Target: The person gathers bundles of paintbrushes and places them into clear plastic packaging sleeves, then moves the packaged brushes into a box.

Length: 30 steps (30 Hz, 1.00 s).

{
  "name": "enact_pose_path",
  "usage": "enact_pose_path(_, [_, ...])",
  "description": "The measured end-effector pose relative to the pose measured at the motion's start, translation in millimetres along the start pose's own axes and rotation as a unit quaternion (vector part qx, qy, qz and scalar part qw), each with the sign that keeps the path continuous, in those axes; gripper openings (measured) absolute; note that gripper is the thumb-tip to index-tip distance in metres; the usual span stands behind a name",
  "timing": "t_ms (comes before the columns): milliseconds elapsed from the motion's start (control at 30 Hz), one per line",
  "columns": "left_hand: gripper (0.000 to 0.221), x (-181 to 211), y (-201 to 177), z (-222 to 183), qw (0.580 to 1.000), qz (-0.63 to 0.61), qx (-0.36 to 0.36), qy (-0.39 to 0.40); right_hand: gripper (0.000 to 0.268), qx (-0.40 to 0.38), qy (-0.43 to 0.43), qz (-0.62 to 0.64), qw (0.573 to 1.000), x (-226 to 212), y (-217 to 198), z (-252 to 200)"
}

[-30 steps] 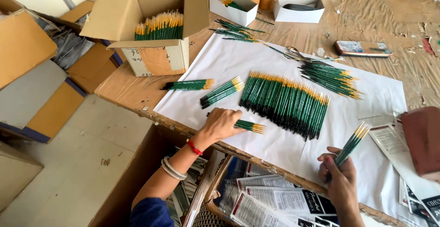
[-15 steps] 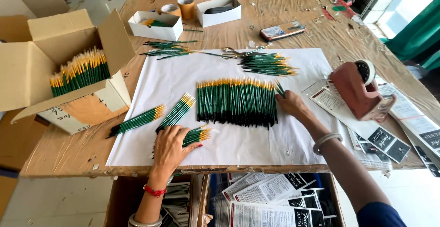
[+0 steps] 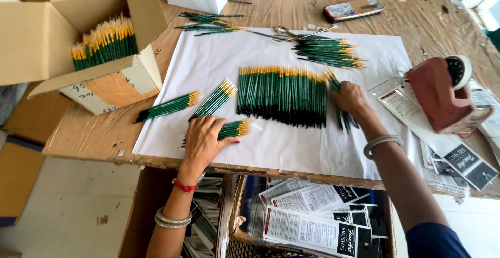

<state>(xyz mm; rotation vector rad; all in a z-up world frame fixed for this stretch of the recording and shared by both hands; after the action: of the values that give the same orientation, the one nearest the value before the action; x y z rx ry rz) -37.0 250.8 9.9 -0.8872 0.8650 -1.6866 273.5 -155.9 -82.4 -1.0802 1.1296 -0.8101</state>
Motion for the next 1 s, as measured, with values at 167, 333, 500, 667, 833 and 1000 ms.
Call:
enact_pose_path(167, [0.08,-4.1,4.6,0.5,1.0,0.004,-0.001,0.01,0.033,-0.089,0.072,0.332,0.936,-41.9,-82.1,-77.1])
enact_pose_path(333, [0.069,-1.9,-3.4,0.9,0.996,-0.01,0.082,0.043,0.033,0.081,-0.202,0.59,0.777,-70.8,-147.1,-202.9])
enact_pose_path(500, [0.057,61.8,-26.5,26.2,0.981,-0.109,0.149,0.066,0.014,0.018,-0.132,0.607,0.783,-40.3,-62.4,-252.7])
enact_pose_path(667, [0.05,162.7,25.6,72.9,0.919,-0.368,0.021,0.141,0.016,-0.017,-0.097,0.626,0.774,-63.6,-63.1,-253.7])
enact_pose_path(833, [0.038,240.2,86.7,118.3,0.743,-0.595,-0.286,0.107,0.014,-0.057,-0.063,0.582,0.809,-29.1,-14.1,-239.5])
enact_pose_path(1000, [0.025,250.6,107.7,119.7,0.748,-0.583,-0.277,0.155,0.012,-0.045,-0.065,0.573,0.815,-30.0,-25.3,-244.1])
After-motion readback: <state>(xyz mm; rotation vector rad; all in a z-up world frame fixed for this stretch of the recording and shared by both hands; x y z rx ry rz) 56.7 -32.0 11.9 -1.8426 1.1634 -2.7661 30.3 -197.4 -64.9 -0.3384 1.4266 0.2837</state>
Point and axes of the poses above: each hand's wrist, its own z-axis towards the middle knuckle, its own y-axis out of the palm, x = y × z, the point moved 3 cm from there along z, towards the middle knuckle, and after that the axes turned 5 degrees about -x, right-handed, at the moved point
